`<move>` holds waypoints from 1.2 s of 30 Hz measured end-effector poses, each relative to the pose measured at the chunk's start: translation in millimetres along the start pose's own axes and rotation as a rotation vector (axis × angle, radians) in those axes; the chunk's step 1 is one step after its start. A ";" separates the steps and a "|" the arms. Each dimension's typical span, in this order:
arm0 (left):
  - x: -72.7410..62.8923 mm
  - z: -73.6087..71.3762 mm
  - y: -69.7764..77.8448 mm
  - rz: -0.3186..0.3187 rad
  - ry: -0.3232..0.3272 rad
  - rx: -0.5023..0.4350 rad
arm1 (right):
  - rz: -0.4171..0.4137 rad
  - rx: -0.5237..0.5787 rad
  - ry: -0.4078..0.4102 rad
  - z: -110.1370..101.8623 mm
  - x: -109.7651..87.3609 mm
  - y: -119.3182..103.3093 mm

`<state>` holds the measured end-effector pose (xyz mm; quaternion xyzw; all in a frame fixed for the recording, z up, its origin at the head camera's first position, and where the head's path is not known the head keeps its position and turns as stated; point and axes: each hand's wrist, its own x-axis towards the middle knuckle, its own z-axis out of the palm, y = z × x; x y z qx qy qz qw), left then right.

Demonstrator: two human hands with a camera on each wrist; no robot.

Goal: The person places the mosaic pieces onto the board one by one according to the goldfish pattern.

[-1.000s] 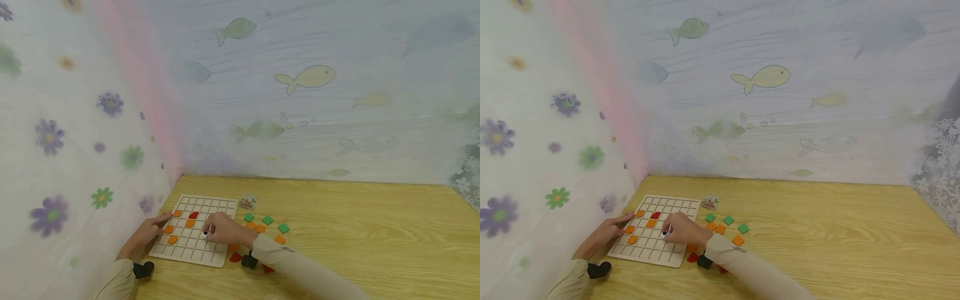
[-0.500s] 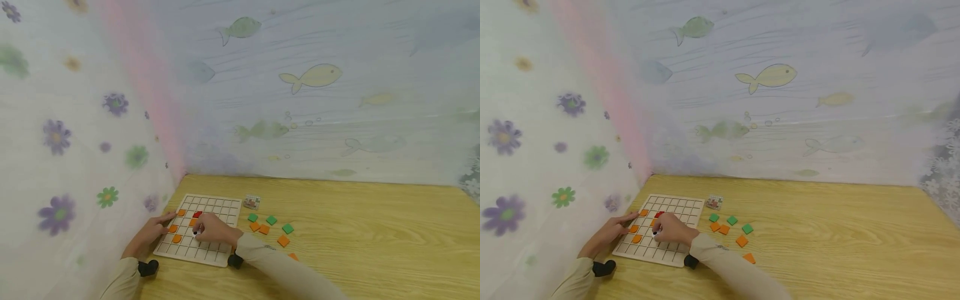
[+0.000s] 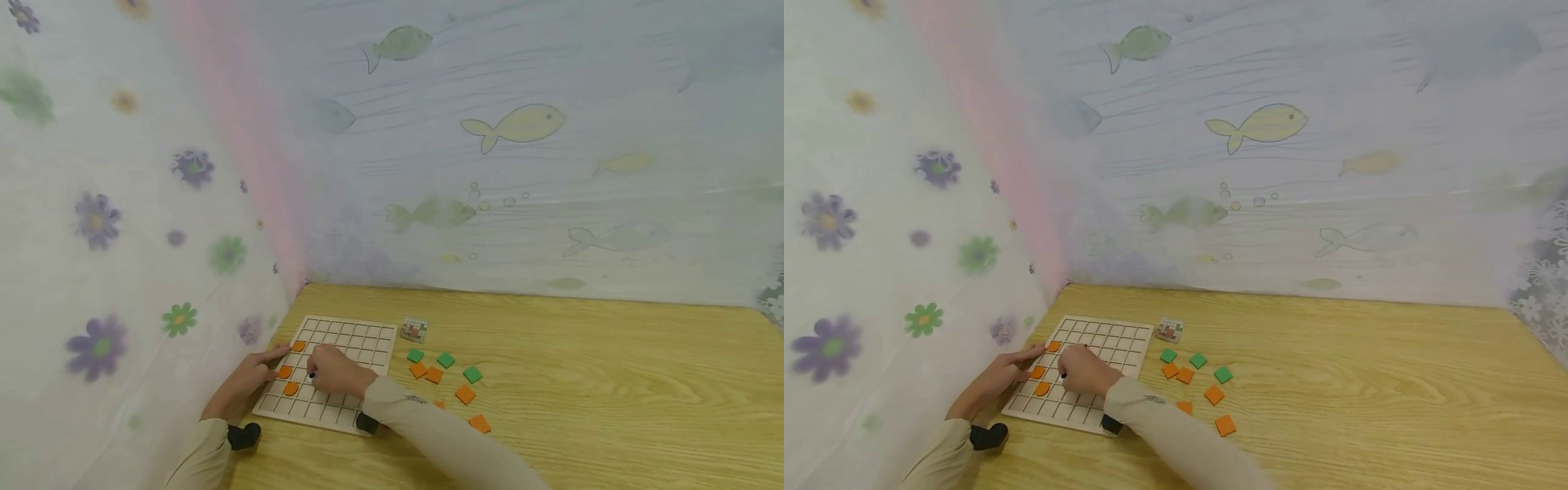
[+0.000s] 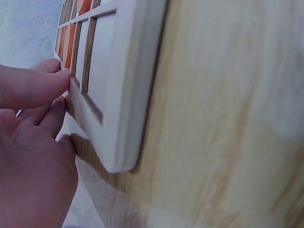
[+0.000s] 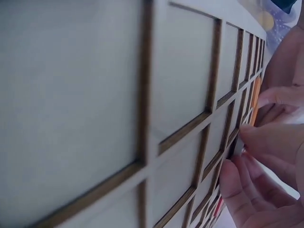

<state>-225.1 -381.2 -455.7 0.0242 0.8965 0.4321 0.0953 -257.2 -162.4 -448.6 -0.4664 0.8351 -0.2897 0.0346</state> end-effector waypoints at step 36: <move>-0.7 0.0 4.5 -0.057 -0.009 -0.044 | -0.020 0.053 -0.042 -46.3 -41.8 17.0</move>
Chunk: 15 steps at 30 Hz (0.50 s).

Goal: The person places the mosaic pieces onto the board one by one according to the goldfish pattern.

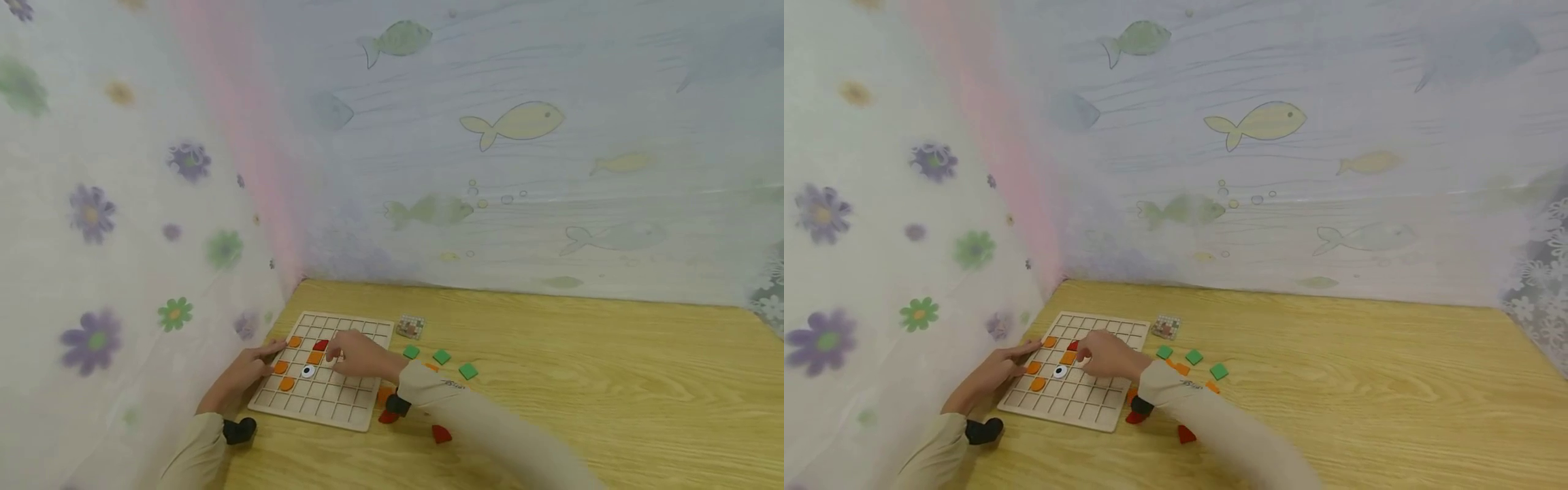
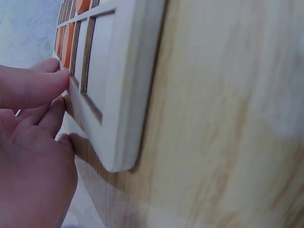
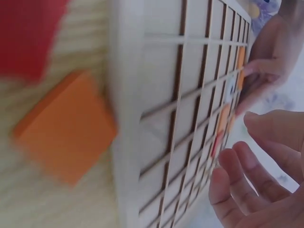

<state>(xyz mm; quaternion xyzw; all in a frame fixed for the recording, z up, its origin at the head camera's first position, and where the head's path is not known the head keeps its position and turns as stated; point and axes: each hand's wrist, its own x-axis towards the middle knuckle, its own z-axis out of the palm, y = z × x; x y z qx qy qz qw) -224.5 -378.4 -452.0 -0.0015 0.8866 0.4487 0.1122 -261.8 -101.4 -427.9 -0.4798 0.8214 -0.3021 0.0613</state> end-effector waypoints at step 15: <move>1.9 0.3 -1.9 0.002 -0.001 0.004 | 0.010 -0.058 -0.165 -19.6 -62.6 -2.6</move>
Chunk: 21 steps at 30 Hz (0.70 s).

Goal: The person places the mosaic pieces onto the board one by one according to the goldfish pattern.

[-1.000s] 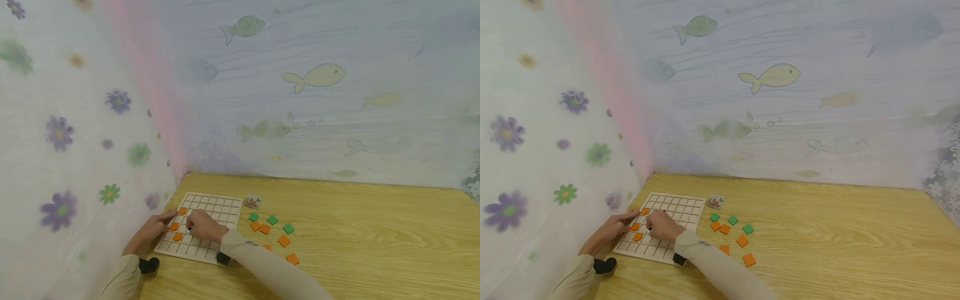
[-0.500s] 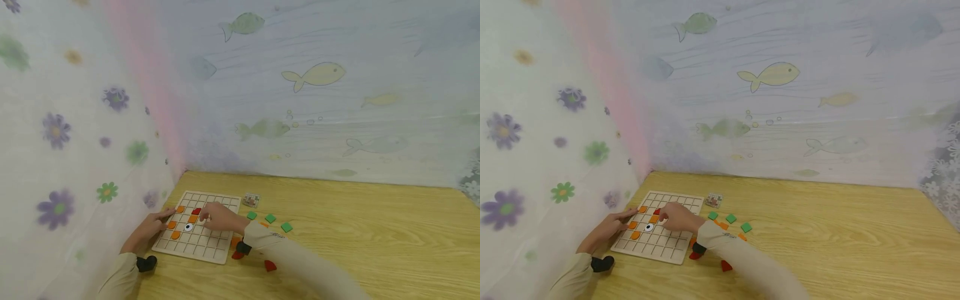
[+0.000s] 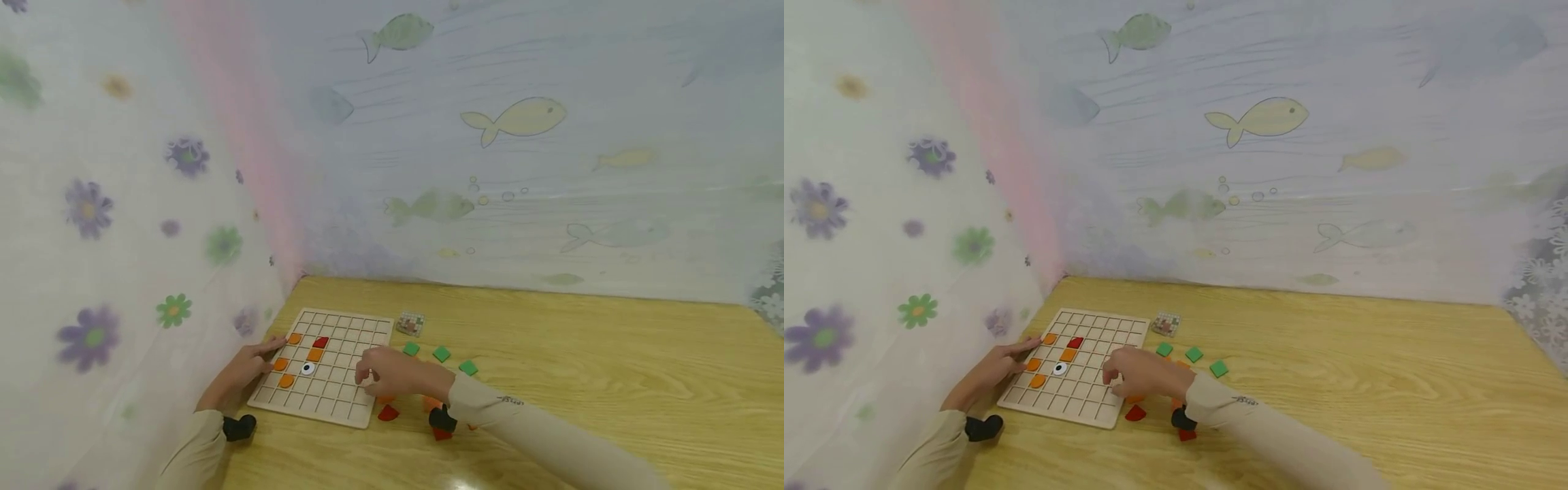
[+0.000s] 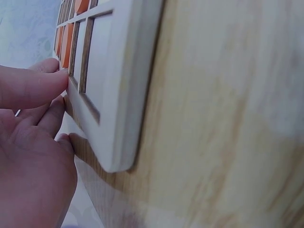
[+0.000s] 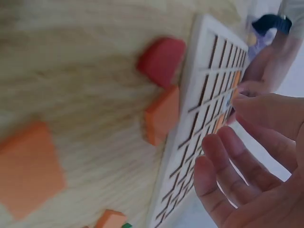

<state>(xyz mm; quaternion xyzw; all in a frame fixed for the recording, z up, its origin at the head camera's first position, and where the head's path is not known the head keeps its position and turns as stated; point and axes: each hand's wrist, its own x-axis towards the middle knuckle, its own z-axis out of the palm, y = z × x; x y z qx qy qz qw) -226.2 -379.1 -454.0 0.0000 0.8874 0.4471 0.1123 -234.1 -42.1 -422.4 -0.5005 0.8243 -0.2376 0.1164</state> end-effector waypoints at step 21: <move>-2.1 0.4 3.8 0.015 -0.002 -0.001 | -0.040 0.078 -0.022 18.2 -56.4 3.1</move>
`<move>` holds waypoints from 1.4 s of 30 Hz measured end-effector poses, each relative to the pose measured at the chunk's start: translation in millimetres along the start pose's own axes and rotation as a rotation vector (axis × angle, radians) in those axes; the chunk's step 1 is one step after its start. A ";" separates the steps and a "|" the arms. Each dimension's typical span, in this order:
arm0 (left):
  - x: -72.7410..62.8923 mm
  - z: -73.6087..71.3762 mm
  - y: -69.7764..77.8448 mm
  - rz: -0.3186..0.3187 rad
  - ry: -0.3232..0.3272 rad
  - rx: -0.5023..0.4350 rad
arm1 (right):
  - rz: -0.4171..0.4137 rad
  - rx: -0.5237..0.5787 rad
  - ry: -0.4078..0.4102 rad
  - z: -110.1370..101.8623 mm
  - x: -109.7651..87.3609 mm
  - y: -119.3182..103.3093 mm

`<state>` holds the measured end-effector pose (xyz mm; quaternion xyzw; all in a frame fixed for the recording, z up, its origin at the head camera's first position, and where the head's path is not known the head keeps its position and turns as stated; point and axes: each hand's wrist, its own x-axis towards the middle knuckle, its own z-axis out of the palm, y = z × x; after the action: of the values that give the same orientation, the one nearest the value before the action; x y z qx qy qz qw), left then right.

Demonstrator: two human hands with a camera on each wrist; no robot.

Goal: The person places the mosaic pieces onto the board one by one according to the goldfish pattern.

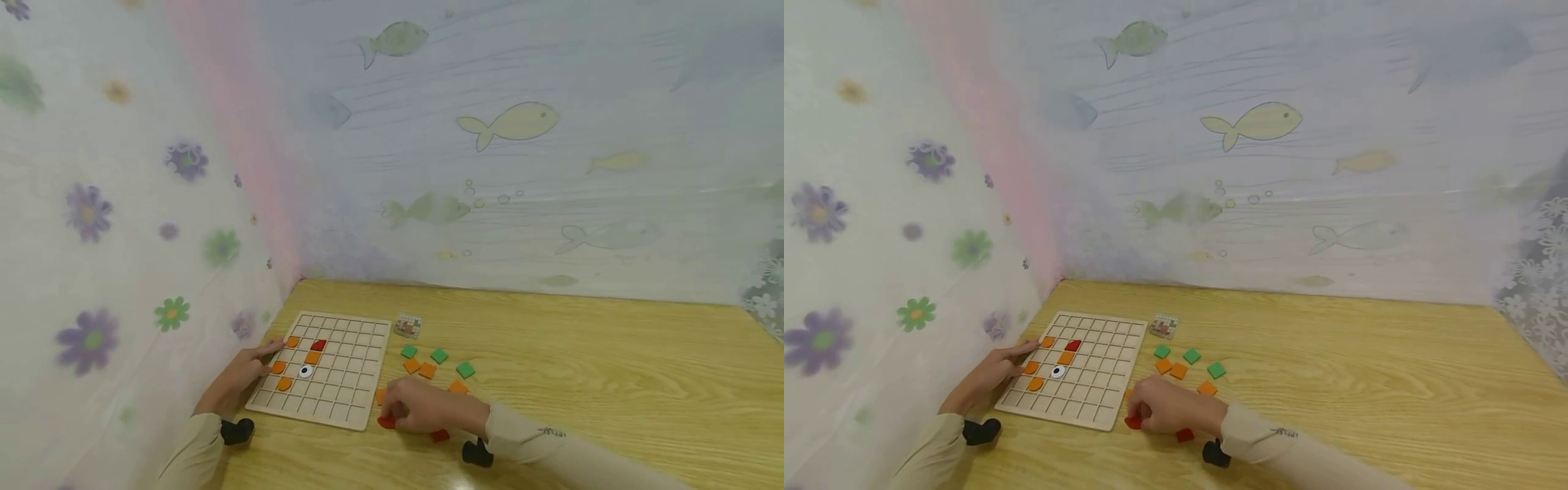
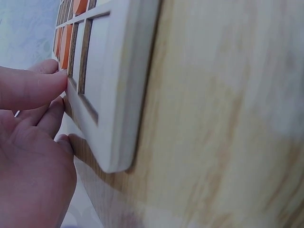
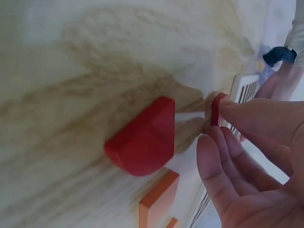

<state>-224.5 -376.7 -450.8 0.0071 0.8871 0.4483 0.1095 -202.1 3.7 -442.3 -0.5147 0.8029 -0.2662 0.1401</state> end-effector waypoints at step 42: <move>-0.2 0.0 -0.7 -0.034 -0.008 0.018 | 0.056 0.044 0.138 20.5 -4.3 -14.9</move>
<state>-224.2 -377.1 -451.3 -0.0052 0.8907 0.4381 0.1209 -178.7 -3.1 -450.7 -0.4692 0.8187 -0.3145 0.1031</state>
